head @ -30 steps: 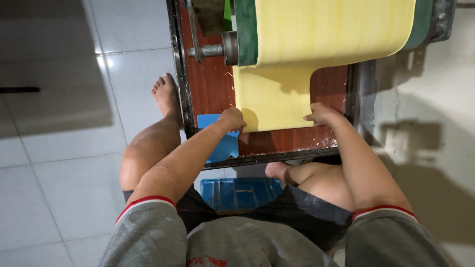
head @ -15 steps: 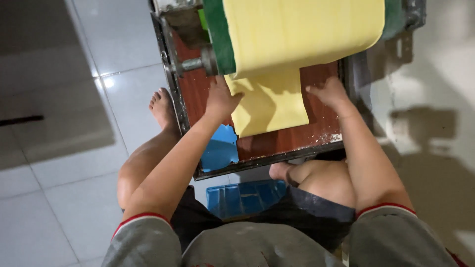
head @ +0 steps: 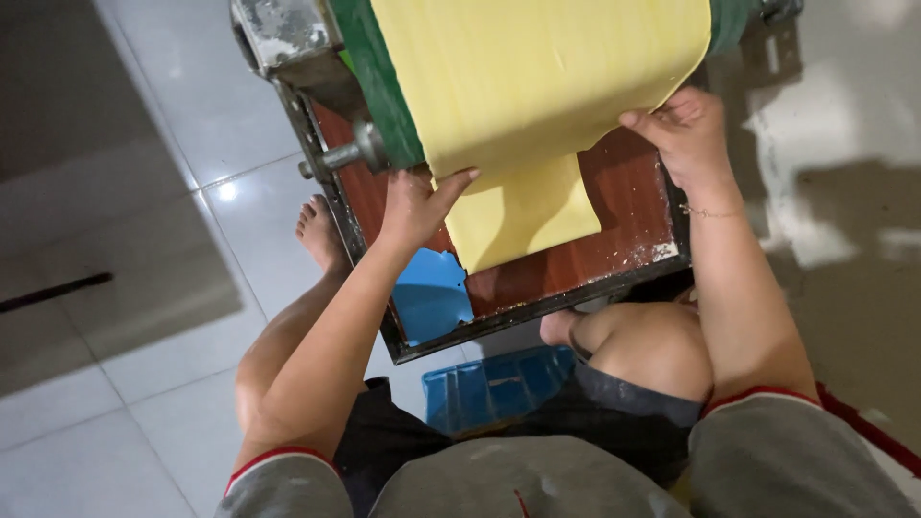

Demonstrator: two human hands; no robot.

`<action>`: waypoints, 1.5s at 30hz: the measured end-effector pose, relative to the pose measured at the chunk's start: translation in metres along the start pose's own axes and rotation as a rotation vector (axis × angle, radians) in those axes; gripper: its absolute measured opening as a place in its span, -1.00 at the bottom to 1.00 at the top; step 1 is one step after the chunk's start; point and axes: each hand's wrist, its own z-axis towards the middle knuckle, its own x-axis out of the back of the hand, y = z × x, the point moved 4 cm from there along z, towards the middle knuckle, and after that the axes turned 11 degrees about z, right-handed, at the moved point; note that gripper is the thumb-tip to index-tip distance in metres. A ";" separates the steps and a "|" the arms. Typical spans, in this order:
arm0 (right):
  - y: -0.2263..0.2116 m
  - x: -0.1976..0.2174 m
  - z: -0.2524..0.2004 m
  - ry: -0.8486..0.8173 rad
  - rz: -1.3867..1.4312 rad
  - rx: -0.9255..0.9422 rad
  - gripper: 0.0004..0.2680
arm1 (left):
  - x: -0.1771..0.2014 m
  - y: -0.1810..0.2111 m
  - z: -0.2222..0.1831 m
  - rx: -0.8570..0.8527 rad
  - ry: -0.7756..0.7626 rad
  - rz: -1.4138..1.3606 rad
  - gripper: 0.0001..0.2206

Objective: The person scrapes a wooden board with a blue plastic scraper, then guides a continuous sheet of yellow dough through a green roller machine. The person folds the emerging dough sheet into a stack and places it on a nearby table. The person repeats the scraping and folding process.

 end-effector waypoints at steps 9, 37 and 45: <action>0.012 -0.008 -0.003 -0.097 -0.015 -0.315 -0.83 | -0.007 -0.008 -0.002 0.276 -0.130 -0.177 -0.73; 0.100 -0.020 -0.023 -0.306 -0.459 -0.852 -0.67 | -0.111 -0.147 -0.082 0.658 -0.769 0.781 -0.52; 0.201 0.012 -0.035 -0.511 -0.980 -0.822 -0.30 | 0.106 0.130 0.028 -0.104 -0.232 0.315 -0.67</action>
